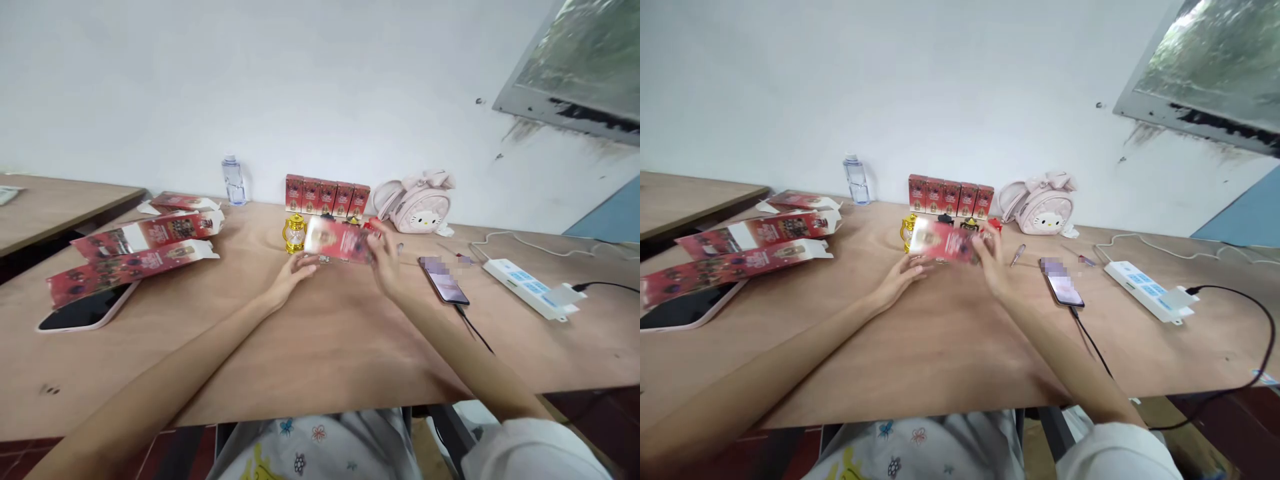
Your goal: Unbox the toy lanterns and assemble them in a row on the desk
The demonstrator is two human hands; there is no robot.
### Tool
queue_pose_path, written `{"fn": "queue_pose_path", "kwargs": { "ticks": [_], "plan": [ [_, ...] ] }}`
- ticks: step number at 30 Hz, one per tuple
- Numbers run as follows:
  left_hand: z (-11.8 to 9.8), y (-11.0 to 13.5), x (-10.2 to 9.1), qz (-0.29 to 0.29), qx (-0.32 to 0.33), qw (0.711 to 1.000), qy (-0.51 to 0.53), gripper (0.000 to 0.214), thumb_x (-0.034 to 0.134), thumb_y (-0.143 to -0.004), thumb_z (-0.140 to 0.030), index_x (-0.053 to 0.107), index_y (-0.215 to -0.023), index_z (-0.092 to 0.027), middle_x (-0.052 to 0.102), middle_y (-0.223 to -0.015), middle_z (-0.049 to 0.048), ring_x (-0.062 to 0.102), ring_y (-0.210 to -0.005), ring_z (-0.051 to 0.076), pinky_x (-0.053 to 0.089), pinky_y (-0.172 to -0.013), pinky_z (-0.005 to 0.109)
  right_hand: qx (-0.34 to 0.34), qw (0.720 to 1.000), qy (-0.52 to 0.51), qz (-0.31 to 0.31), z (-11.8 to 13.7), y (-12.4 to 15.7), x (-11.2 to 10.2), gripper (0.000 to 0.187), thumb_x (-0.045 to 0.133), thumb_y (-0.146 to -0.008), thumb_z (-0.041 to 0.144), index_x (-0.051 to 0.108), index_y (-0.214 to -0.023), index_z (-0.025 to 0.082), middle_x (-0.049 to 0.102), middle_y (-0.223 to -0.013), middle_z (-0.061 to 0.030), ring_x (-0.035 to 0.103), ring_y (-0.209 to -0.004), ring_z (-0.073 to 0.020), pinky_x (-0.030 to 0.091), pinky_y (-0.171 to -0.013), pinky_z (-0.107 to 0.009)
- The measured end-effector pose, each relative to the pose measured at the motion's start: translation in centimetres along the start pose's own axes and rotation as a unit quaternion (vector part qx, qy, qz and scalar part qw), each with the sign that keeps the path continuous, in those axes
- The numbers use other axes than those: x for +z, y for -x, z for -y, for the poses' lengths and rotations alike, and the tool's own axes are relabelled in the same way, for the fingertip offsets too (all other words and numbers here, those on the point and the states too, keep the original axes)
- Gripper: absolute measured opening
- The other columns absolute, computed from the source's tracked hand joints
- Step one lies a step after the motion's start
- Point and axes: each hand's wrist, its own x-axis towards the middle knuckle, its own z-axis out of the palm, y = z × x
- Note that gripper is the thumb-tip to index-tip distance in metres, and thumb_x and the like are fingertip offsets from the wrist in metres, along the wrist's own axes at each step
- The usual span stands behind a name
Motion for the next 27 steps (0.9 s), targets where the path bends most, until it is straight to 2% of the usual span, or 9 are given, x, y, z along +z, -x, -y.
{"fn": "queue_pose_path", "kwargs": {
  "ticks": [3,6,12,17,22,27],
  "plan": [
    [-0.3,0.3,0.1,-0.017,-0.014,1.000,0.011,0.062,0.079,-0.061,-0.032,0.053,-0.116,-0.015,0.059,-0.125,0.0125,0.055,-0.115,0.027,0.040,-0.099,0.040,0.134,0.984,-0.114,0.032,-2.7,4.1,0.4,0.037,0.062,-0.077,0.054,0.061,-0.104,0.028,0.064,-0.107,-0.0018,0.062,-0.094,-0.0189,0.053,-0.078,-0.032],
    [-0.5,0.5,0.2,-0.011,-0.029,0.999,-0.009,0.061,0.080,-0.060,-0.036,0.056,-0.113,-0.015,0.062,-0.119,0.0114,0.057,-0.110,0.027,0.042,-0.096,0.039,0.179,0.973,-0.140,0.041,-3.9,5.2,0.3,0.039,0.065,-0.075,0.052,0.062,-0.107,0.029,0.064,-0.110,-0.0016,0.061,-0.097,-0.0188,0.053,-0.078,-0.031],
    [-0.4,0.0,0.0,-0.057,-0.057,0.996,0.039,0.054,0.075,-0.065,-0.041,0.055,-0.109,-0.017,0.065,-0.111,0.0083,0.063,-0.094,0.020,0.049,-0.081,0.031,0.211,0.957,-0.187,0.070,-3.3,4.8,0.1,0.046,0.066,-0.073,0.048,0.061,-0.114,0.029,0.065,-0.110,-0.0012,0.062,-0.096,-0.0182,0.052,-0.082,-0.033],
    [-0.4,-0.2,-0.3,-0.065,-0.065,0.993,0.068,0.046,0.073,-0.068,-0.036,0.055,-0.106,-0.016,0.067,-0.101,0.0064,0.065,-0.082,0.016,0.052,-0.077,0.029,0.203,0.953,-0.195,0.108,-3.3,5.0,0.0,0.043,0.070,-0.067,0.032,0.062,-0.110,0.032,0.065,-0.113,0.0006,0.063,-0.096,-0.0178,0.052,-0.083,-0.033],
    [-0.4,-0.2,-0.4,-0.053,-0.069,0.994,0.064,0.046,0.072,-0.069,-0.034,0.054,-0.108,-0.016,0.067,-0.104,0.0078,0.065,-0.090,0.019,0.052,-0.080,0.031,0.190,0.965,-0.141,0.109,-2.9,5.1,0.0,0.044,0.065,-0.067,0.027,0.060,-0.110,0.031,0.064,-0.115,-0.0006,0.061,-0.102,-0.0184,0.052,-0.083,-0.032],
    [-0.8,0.2,-0.1,-0.047,-0.064,0.996,0.043,0.050,0.073,-0.069,-0.037,0.055,-0.110,-0.016,0.065,-0.111,0.0093,0.062,-0.102,0.023,0.053,-0.082,0.032,0.185,0.974,-0.097,0.084,-2.2,5.3,0.2,0.045,0.063,-0.061,0.023,0.060,-0.106,0.027,0.068,-0.104,-0.0014,0.063,-0.094,-0.0197,0.054,-0.074,-0.032]
  ]
}}
